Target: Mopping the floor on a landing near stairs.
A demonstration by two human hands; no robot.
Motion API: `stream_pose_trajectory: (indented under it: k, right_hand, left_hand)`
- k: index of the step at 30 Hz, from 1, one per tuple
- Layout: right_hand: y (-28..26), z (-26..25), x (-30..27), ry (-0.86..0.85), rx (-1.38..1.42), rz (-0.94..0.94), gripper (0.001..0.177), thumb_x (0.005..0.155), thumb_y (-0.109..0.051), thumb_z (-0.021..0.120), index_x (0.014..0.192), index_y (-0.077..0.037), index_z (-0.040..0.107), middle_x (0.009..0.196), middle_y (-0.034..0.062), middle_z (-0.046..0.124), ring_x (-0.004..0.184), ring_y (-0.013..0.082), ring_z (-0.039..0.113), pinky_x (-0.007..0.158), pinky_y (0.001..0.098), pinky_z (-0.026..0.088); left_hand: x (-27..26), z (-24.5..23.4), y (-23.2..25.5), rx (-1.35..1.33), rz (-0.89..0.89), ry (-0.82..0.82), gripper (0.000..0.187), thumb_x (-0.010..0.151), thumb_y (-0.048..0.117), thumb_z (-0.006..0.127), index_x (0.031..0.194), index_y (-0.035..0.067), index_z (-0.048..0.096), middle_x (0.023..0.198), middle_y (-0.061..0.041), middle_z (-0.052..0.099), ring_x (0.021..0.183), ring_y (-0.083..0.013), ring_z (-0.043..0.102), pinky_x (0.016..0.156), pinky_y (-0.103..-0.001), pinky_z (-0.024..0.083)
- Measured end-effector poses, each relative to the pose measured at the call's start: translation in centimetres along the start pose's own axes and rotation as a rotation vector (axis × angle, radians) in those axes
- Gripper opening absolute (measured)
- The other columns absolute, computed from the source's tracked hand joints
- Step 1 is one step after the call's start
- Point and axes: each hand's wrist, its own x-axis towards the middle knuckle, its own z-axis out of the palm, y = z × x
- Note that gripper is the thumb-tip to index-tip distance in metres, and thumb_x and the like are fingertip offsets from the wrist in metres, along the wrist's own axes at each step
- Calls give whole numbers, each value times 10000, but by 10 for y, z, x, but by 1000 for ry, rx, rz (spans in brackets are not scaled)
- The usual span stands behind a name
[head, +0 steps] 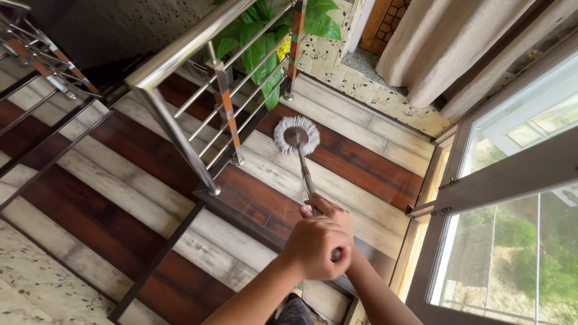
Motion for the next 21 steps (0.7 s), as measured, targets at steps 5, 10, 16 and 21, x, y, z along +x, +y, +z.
stream_pose_trajectory:
  k: [5, 10, 16, 21]
  right_hand:
    - [-67, -19, -52, -7, 71, -4, 314, 925, -438, 642, 960, -141, 741, 759, 48, 765, 583, 223, 707, 582, 352, 576]
    - [-45, 19, -71, 266, 249, -440, 325, 1022, -374, 593, 807, -138, 652, 701, 5, 710, 602, 164, 669, 638, 317, 573]
    - [-26, 37, -47, 325, 391, -537, 427, 1070, -333, 560, 708, -108, 576, 682, 0, 700, 582, 155, 651, 633, 303, 525]
    - [-5, 37, -2, 60, 341, -50, 297, 1019, -270, 520, 1172, -63, 668, 1013, 70, 757, 793, 155, 687, 717, 262, 607]
  left_hand:
    - [-23, -41, 102, -114, 137, 128, 264, 900, 209, 589, 645, 142, 609, 566, -9, 574, 459, -108, 525, 546, -289, 490]
    - [-42, -37, 124, -174, 238, 301, 361, 807, 183, 638, 466, 123, 535, 381, -17, 463, 345, -160, 432, 489, -326, 410]
    - [-33, -21, 79, -156, 253, 331, 275, 839, 176, 608, 573, 129, 558, 517, -38, 517, 440, -166, 523, 606, -292, 504]
    - [-9, 9, -21, -13, 67, 120, 252, 916, 142, 619, 672, 106, 566, 612, -42, 587, 551, -183, 577, 707, -359, 548]
